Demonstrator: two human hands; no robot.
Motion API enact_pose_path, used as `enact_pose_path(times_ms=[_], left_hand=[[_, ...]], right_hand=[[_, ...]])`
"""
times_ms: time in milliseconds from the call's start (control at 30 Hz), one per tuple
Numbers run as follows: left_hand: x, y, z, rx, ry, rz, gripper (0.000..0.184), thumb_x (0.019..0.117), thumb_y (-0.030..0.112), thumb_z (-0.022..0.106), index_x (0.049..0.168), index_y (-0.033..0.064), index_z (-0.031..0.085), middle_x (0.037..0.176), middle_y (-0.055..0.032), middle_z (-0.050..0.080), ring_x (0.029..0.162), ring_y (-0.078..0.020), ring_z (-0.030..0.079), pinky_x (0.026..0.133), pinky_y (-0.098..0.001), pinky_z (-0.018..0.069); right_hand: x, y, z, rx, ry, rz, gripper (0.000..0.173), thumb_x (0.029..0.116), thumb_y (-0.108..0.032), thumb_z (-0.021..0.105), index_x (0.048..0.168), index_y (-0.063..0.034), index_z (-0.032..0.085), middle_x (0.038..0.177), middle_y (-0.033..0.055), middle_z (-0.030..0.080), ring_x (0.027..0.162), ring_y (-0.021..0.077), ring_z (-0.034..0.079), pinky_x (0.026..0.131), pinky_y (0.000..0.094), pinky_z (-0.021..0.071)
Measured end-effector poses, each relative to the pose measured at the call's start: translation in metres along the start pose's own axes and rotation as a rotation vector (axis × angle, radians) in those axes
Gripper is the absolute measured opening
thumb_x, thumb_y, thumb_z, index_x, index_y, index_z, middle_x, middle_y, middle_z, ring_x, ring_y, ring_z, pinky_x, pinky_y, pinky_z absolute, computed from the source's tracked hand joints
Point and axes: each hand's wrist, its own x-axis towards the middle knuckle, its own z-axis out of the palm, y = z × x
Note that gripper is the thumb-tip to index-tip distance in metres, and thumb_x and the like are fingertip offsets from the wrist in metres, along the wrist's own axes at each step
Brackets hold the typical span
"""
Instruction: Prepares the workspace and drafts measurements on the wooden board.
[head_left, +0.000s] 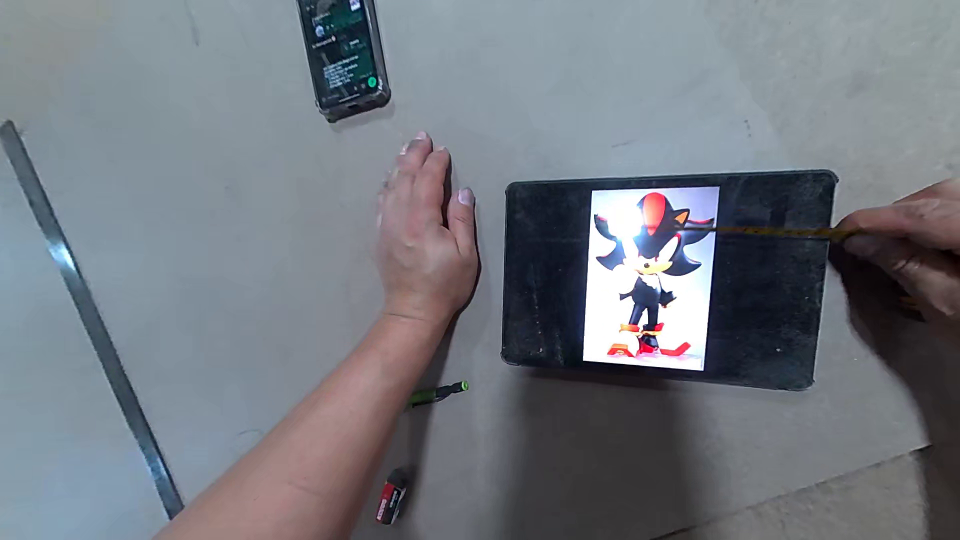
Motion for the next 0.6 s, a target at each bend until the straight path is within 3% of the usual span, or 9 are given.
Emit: enact_pose_path(times_ms=[100, 600], left_hand=[[0.0, 0.0, 0.0, -0.006, 0.003, 0.001, 0.051, 0.1094, 0.038, 0.036, 0.15, 0.0118, 0.053, 0.162, -0.0077, 0.042, 0.152, -0.0209, 0.035, 0.126, -0.0424, 0.0263], [0.0, 0.0, 0.0, -0.007, -0.002, 0.008, 0.052, 0.1093, 0.039, 0.035, 0.149, 0.0101, 0.053, 0.162, -0.0093, 0.042, 0.153, -0.0224, 0.034, 0.127, -0.0427, 0.0245]], right_hand=[[-0.006, 0.043, 0.018, -0.023, 0.063, -0.064, 0.03, 0.106, -0.039, 0.052, 0.125, -0.0272, 0.072, 0.11, 0.0013, 0.07, 0.1, 0.0201, 0.068, 0.084, 0.0471, 0.0557], [-0.001, 0.025, 0.015, -0.067, 0.095, -0.073, 0.029, 0.1072, -0.034, 0.051, 0.122, -0.0226, 0.073, 0.111, 0.0061, 0.07, 0.104, 0.0263, 0.067, 0.086, 0.0502, 0.0535]])
